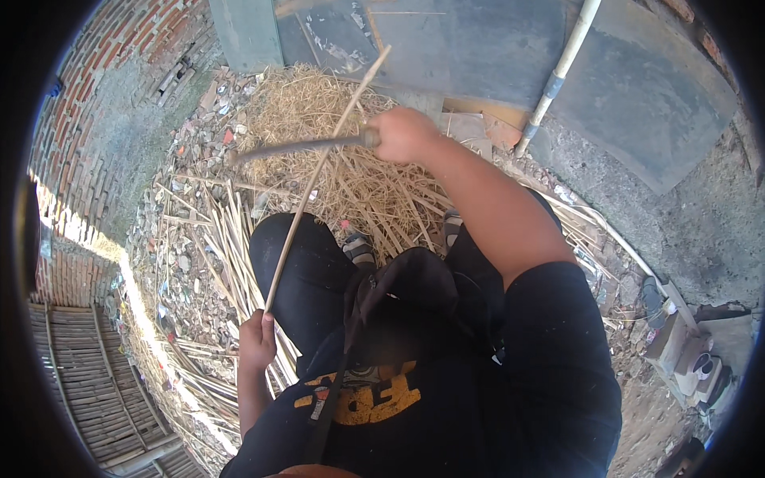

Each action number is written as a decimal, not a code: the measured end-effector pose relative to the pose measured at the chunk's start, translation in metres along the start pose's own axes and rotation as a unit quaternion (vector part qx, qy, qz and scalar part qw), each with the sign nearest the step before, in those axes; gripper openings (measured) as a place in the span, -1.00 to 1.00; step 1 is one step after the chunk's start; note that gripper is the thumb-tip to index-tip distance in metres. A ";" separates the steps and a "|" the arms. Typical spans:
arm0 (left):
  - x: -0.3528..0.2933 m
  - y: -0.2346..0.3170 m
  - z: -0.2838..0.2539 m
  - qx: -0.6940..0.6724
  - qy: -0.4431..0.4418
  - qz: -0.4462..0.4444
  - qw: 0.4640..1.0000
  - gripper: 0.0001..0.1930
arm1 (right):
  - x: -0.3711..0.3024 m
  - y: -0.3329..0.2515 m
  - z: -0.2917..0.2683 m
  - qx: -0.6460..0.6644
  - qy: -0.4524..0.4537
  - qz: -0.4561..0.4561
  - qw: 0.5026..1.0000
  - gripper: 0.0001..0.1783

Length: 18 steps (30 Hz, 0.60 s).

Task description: The person uses a cleaver-like blade to shave and thin down long strips of bamboo while sitting on a pile of wood shavings.

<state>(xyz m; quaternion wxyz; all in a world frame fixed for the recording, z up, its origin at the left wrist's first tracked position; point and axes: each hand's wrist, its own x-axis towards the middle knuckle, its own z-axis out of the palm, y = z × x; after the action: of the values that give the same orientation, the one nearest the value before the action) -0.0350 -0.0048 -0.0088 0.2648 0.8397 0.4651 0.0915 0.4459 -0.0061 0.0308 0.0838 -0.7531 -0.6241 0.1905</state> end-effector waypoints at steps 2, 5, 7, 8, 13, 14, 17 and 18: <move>0.004 0.008 -0.003 -0.025 0.001 0.006 1.000 -0.49 | 0.019 0.046 0.003 0.092 0.156 0.099 0.978 -0.67; 0.000 0.012 -0.012 -0.002 -0.006 -0.004 1.000 -0.50 | 0.023 0.056 0.010 0.068 0.175 0.111 0.976 -0.68; -0.006 0.008 -0.015 -0.025 -0.017 -0.018 0.999 -0.49 | 0.015 0.028 0.005 0.066 0.164 0.086 0.980 -0.70; -0.008 0.006 -0.016 -0.052 -0.030 -0.028 0.998 -0.49 | 0.008 0.012 0.002 0.060 0.155 0.065 0.984 -0.72; -0.013 -0.009 -0.019 -0.101 -0.059 -0.034 0.993 -0.49 | -0.002 -0.009 -0.002 -0.025 0.042 -0.009 0.999 -0.70; -0.014 -0.012 -0.021 -0.101 -0.062 -0.035 0.992 -0.49 | 0.001 0.003 -0.003 -0.001 0.019 0.005 1.000 -0.64; -0.010 -0.003 -0.029 -0.078 -0.081 -0.051 0.992 -0.39 | 0.021 0.079 0.008 0.063 0.148 0.097 0.982 -0.64; -0.012 -0.005 -0.031 -0.076 -0.077 -0.052 0.993 -0.39 | 0.023 0.080 0.005 0.072 0.204 0.144 0.966 -0.66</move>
<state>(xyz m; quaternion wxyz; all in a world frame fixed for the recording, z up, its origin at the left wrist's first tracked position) -0.0575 -0.0013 0.0163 0.3669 0.7967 0.4779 0.0476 0.5199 -0.0012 -0.0068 0.2350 -0.8497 -0.4639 0.0871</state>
